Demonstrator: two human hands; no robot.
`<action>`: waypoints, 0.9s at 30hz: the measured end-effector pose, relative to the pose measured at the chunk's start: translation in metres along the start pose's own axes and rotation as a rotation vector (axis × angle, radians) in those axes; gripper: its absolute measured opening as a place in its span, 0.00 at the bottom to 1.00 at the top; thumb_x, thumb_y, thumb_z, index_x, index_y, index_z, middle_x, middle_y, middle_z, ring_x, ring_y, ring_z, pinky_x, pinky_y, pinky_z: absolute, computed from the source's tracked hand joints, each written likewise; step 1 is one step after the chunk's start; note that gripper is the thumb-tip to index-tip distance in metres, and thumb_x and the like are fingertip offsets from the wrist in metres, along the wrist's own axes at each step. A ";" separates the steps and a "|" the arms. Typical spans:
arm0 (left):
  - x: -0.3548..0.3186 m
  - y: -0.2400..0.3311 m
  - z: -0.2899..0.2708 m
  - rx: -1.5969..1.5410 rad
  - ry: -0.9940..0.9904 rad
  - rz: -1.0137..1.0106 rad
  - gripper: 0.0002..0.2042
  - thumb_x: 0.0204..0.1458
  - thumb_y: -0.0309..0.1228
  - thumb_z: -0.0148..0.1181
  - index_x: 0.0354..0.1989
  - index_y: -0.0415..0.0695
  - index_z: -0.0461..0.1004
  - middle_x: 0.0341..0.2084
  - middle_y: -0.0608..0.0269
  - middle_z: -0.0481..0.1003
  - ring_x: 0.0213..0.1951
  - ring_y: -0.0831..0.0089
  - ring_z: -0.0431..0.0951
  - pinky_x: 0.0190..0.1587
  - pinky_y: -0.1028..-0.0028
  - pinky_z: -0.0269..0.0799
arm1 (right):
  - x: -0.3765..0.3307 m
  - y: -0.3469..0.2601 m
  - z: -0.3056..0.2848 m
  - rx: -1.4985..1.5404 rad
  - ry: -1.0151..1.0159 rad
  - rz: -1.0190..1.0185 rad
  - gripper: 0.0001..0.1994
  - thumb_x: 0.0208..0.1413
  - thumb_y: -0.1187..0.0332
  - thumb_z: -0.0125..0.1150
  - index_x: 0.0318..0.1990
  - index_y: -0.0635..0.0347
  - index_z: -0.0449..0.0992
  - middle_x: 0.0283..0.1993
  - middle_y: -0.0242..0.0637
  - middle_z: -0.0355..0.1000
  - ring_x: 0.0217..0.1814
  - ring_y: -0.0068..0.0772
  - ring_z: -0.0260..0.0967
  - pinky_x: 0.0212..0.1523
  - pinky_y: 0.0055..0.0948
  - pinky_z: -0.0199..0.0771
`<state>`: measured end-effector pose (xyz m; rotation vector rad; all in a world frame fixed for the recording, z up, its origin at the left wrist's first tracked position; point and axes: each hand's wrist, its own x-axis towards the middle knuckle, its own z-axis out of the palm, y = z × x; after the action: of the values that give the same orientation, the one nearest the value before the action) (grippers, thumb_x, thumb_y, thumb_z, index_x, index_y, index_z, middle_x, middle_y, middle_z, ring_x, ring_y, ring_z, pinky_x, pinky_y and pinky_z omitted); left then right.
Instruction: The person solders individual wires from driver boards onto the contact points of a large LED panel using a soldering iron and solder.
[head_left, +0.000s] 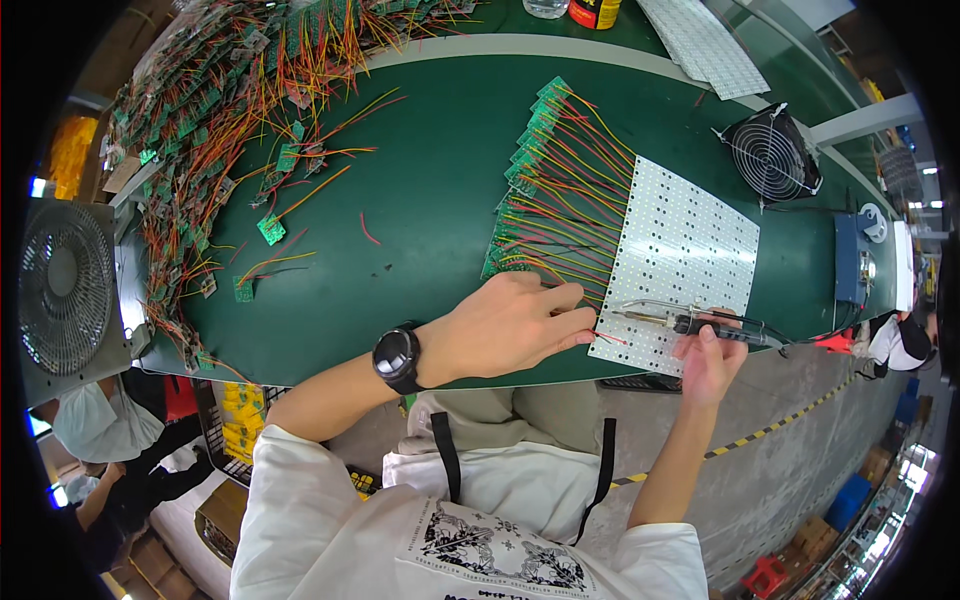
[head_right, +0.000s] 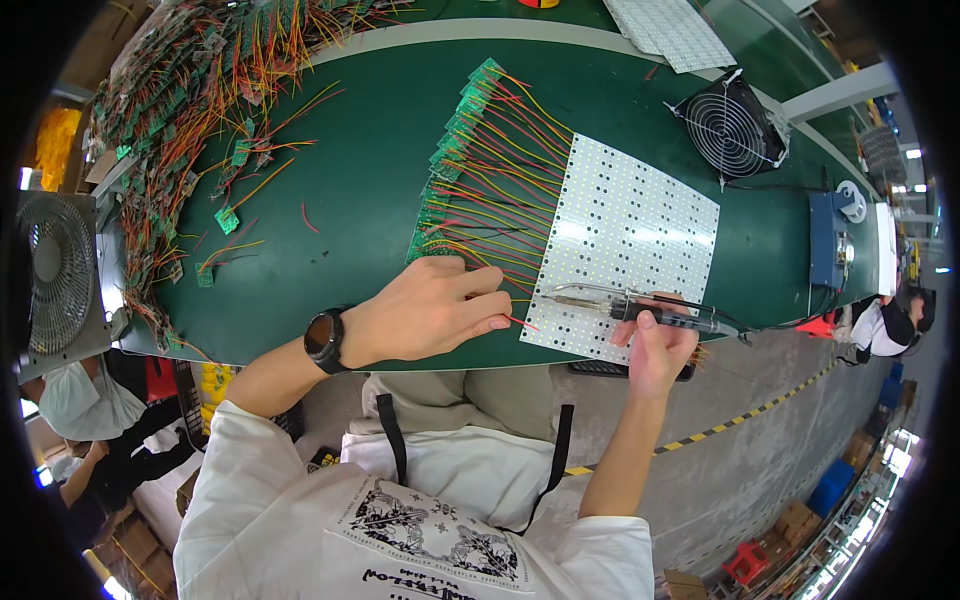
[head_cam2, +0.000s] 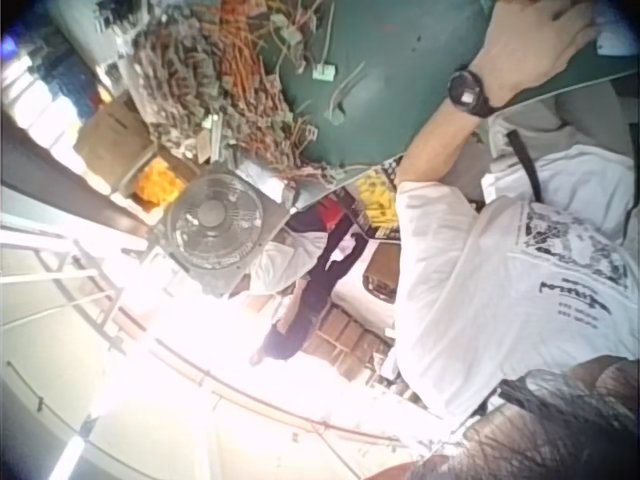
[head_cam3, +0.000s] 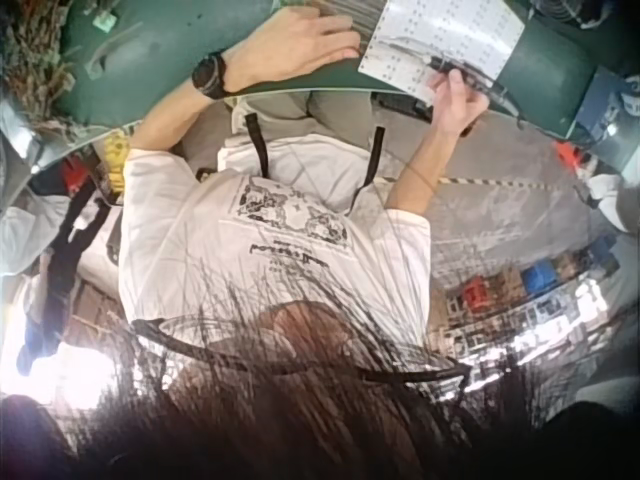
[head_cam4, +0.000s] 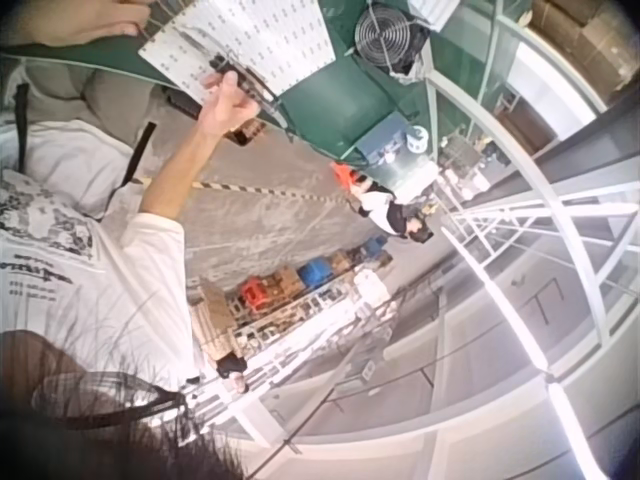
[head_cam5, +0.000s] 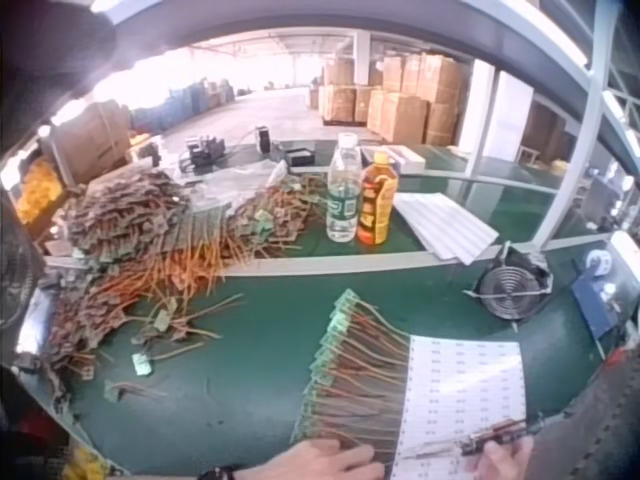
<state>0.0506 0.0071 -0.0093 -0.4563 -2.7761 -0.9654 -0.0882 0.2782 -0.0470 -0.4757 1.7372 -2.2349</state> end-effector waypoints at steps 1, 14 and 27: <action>-0.001 0.001 0.003 0.000 0.000 0.000 0.10 0.57 0.36 0.58 0.32 0.43 0.71 0.28 0.60 0.67 0.27 0.61 0.72 0.32 0.62 0.68 | 0.000 0.000 0.000 0.000 0.000 0.000 0.12 0.56 0.75 0.60 0.46 0.71 0.71 0.41 0.45 0.73 0.24 0.31 0.70 0.19 0.28 0.70; -0.004 0.002 0.018 0.164 0.372 0.200 0.13 0.38 0.27 0.65 0.36 0.44 0.82 0.28 0.70 0.73 0.35 0.71 0.74 0.41 0.69 0.70 | 0.000 0.002 -0.001 -0.014 0.031 0.005 0.13 0.56 0.75 0.61 0.46 0.71 0.70 0.41 0.46 0.74 0.22 0.32 0.70 0.19 0.28 0.70; -0.005 -0.006 0.024 0.173 0.284 0.061 0.08 0.38 0.27 0.66 0.30 0.45 0.79 0.27 0.69 0.72 0.30 0.71 0.70 0.34 0.71 0.67 | 0.000 -0.002 -0.002 -0.084 -0.096 0.007 0.14 0.54 0.77 0.61 0.48 0.71 0.71 0.39 0.45 0.74 0.24 0.33 0.71 0.19 0.29 0.72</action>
<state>0.0517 0.0165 -0.0323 -0.3452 -2.5452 -0.7070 -0.0891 0.2806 -0.0458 -0.5851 1.7858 -2.1044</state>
